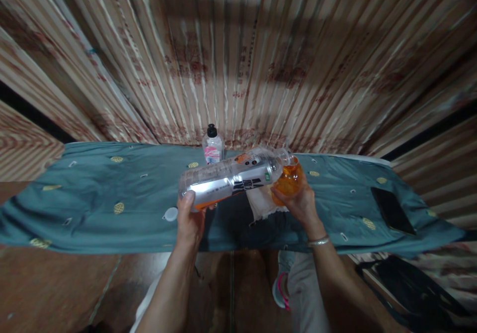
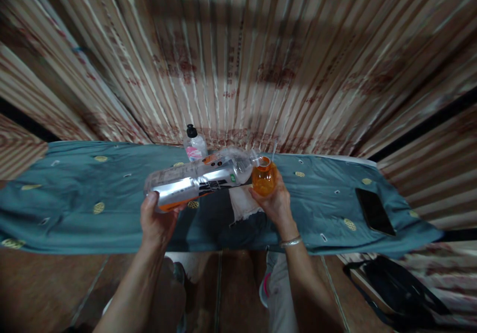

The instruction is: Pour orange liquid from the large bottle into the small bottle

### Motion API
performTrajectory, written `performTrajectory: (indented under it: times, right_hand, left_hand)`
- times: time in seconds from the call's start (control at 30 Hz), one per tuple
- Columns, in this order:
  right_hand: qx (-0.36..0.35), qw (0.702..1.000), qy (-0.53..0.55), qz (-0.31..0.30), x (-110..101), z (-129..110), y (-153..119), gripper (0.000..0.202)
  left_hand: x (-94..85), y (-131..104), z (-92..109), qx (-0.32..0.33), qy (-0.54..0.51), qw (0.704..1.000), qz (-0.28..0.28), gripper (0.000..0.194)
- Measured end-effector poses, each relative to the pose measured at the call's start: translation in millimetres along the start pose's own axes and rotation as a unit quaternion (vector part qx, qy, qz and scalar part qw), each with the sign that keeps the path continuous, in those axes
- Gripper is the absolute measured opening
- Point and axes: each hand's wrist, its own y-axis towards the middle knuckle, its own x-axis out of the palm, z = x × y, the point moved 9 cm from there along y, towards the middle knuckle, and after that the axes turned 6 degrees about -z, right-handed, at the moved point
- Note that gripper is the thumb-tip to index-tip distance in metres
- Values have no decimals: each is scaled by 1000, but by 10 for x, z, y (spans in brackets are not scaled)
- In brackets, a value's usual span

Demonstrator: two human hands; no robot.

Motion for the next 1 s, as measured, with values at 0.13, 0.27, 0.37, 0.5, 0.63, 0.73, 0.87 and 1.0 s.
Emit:
performTrajectory:
  times: [0.13,0.27,0.37,0.5,0.63,0.73,0.87,1.0]
  right_hand:
    - [-12,1000,-4,5,-6,-17,-2,97]
    - [-22,1000,-17,4,-7,-29,-4,96]
    - [-21,999,-27,5,-4,-24,-7,95]
    - [-25,999,-27,14,-7,-18,-9,97]
    - [-26,999,-27,13,3,10,-4,98]
    - [-20,999,-24,13,7,37,-2,99]
    - [-16,1000,-9,11,12,33,-4,97]
    - [-10,1000,0,4,15,8,-4,97]
  left_hand:
    - [9,-1,14,6,4,1000,-4,52]
    - [-1,0,10,5,6,1000,0,56]
    - [0,2,12,8,7,1000,1,58]
    - [9,3,7,6,9,1000,1,57]
    - [14,0,14,8,9,1000,0,57]
    - [9,-2,17,5,11,1000,4,56]
    - [12,4,32,6,12,1000,6,58]
    - [21,9,53,13,9,1000,-2,58]
